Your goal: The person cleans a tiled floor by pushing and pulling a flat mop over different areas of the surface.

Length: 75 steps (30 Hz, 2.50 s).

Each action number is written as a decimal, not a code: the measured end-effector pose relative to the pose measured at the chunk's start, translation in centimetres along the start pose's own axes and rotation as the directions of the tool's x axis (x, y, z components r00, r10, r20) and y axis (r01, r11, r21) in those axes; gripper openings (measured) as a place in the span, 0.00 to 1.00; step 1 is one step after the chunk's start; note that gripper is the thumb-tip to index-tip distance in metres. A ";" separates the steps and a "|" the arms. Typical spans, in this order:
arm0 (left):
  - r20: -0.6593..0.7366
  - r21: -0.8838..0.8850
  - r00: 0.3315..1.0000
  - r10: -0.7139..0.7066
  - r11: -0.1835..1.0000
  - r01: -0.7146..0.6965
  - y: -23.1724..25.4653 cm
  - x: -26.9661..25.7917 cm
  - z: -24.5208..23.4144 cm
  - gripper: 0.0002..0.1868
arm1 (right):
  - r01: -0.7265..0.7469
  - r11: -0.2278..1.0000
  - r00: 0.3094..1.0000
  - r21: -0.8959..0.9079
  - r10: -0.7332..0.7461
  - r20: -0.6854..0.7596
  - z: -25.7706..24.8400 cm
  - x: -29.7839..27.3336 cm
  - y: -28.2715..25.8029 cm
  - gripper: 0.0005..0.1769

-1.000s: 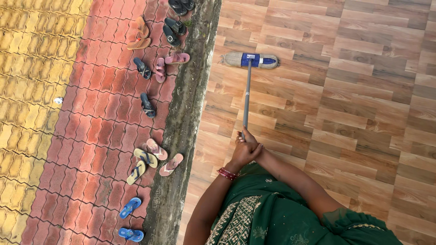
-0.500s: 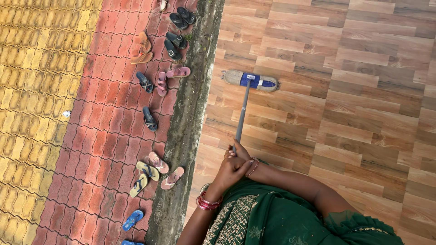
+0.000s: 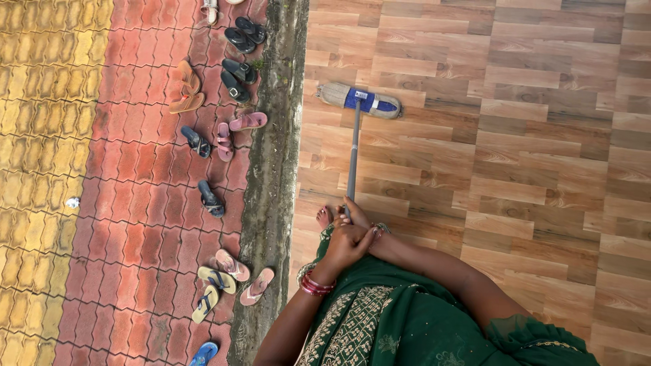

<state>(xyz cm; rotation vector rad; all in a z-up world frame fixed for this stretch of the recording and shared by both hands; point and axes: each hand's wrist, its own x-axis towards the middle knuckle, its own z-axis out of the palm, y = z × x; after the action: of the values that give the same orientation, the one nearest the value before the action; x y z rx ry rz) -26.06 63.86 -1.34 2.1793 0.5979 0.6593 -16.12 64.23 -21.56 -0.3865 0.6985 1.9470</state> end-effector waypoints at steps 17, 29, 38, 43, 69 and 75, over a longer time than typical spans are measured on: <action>0.108 -0.150 0.992 -0.060 0.986 0.076 -12.4 7.2 -7.3 0.20 | 0.191 0.979 0.981 -0.078 -0.192 -0.003 9.4 9.9 -3.8 0.27; 0.191 -0.046 0.977 0.090 0.996 -0.083 -12.0 9.5 -11.8 0.20 | 0.202 0.979 0.978 0.006 -0.201 -0.061 15.5 9.0 -1.6 0.26; 0.294 0.062 0.952 0.083 0.992 -0.106 -16.4 15.0 -12.0 0.25 | 0.358 0.934 0.926 -0.019 -0.352 0.140 14.9 13.9 -7.2 0.20; 0.288 0.062 0.936 0.205 0.971 -0.231 -19.9 21.7 -11.4 0.22 | 0.879 0.470 0.377 0.083 -0.790 0.483 17.5 18.8 -11.9 0.26; 0.301 -0.146 0.949 -0.092 0.979 0.141 -18.7 40.1 -12.8 0.21 | 0.210 0.961 0.978 -0.181 -0.205 0.044 25.4 16.8 -27.2 0.27; 0.301 -0.147 0.953 0.046 0.989 -0.001 -21.4 43.7 -13.3 0.22 | 0.259 0.947 0.966 -0.188 -0.256 0.043 28.0 17.5 -29.8 0.25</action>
<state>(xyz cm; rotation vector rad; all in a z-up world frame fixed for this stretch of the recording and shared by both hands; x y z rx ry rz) -5.63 109.86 1.08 2.0975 0.3509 0.3553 3.22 104.12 -18.24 -0.5507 0.4248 1.7696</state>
